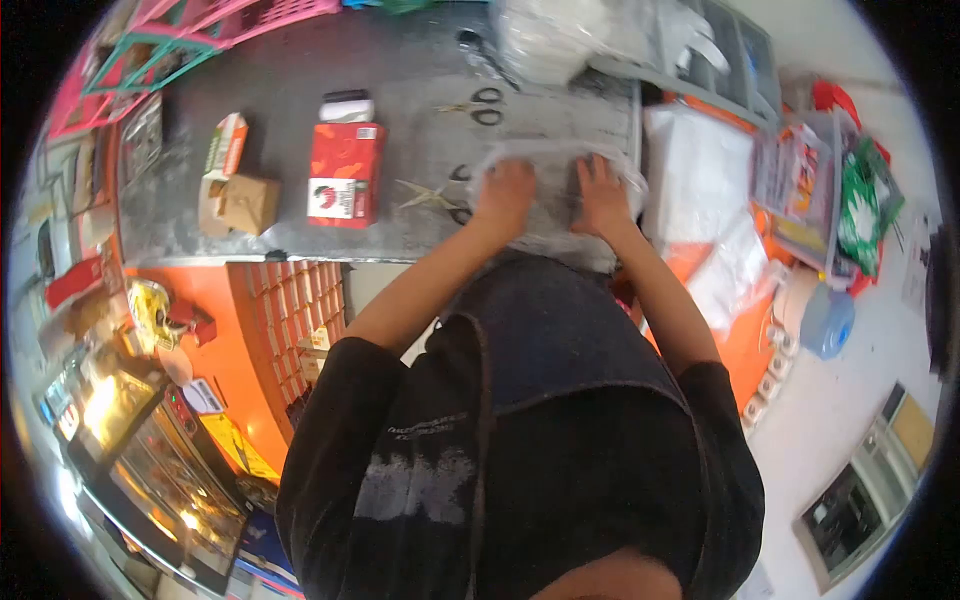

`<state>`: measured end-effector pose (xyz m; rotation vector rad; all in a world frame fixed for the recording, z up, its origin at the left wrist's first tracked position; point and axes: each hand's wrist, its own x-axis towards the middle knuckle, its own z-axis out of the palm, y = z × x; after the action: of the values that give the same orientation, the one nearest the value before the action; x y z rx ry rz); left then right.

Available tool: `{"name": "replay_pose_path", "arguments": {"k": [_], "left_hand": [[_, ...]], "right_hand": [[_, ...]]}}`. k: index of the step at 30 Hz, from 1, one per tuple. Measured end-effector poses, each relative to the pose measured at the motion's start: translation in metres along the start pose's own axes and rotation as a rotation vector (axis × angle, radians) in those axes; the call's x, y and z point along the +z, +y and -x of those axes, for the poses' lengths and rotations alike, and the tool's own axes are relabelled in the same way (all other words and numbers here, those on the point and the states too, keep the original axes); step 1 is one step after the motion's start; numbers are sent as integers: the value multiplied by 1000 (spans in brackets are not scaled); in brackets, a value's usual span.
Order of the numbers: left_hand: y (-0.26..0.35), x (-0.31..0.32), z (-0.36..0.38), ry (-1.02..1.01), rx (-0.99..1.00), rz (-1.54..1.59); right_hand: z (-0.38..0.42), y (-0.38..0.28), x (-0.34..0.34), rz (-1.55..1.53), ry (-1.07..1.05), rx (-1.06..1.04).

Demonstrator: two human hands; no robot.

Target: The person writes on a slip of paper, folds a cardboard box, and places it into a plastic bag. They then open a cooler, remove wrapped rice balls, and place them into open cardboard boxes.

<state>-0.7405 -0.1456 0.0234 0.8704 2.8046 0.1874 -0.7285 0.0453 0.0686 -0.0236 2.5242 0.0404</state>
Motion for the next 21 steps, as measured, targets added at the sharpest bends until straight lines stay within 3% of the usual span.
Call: {"name": "replay_pose_path", "arguments": {"k": [2,3,5,7,9,11,12,14,19,21], "left_hand": [[-10,-15,22,208,288,157],[-16,-32,33,208,269,149],[-34,-77,48,126,244,573],[-76,-103,64,208,-320,440],[-121,-93,77,418,-756,-51],[-160,-81,89,281,-873,-301],[-173,-73,95,285,-876,-302],[-190,-62,101,208,-852,130],[-184,-78,112,357,-755,226],[-161,-109,118,377,-671,271]], "right_hand": [[-7,6,10,-81,38,-103],[-9,9,14,-162,61,-161],[-12,9,12,-253,24,-201],[-10,4,6,-346,-11,-224],[0,-5,-7,-519,97,-295],[6,-7,-8,-526,152,-308],[8,-8,-10,-532,204,-332],[10,-6,-13,-539,230,-341],[28,-6,-35,-669,286,-357],[35,-17,-42,-953,214,-364]]}}
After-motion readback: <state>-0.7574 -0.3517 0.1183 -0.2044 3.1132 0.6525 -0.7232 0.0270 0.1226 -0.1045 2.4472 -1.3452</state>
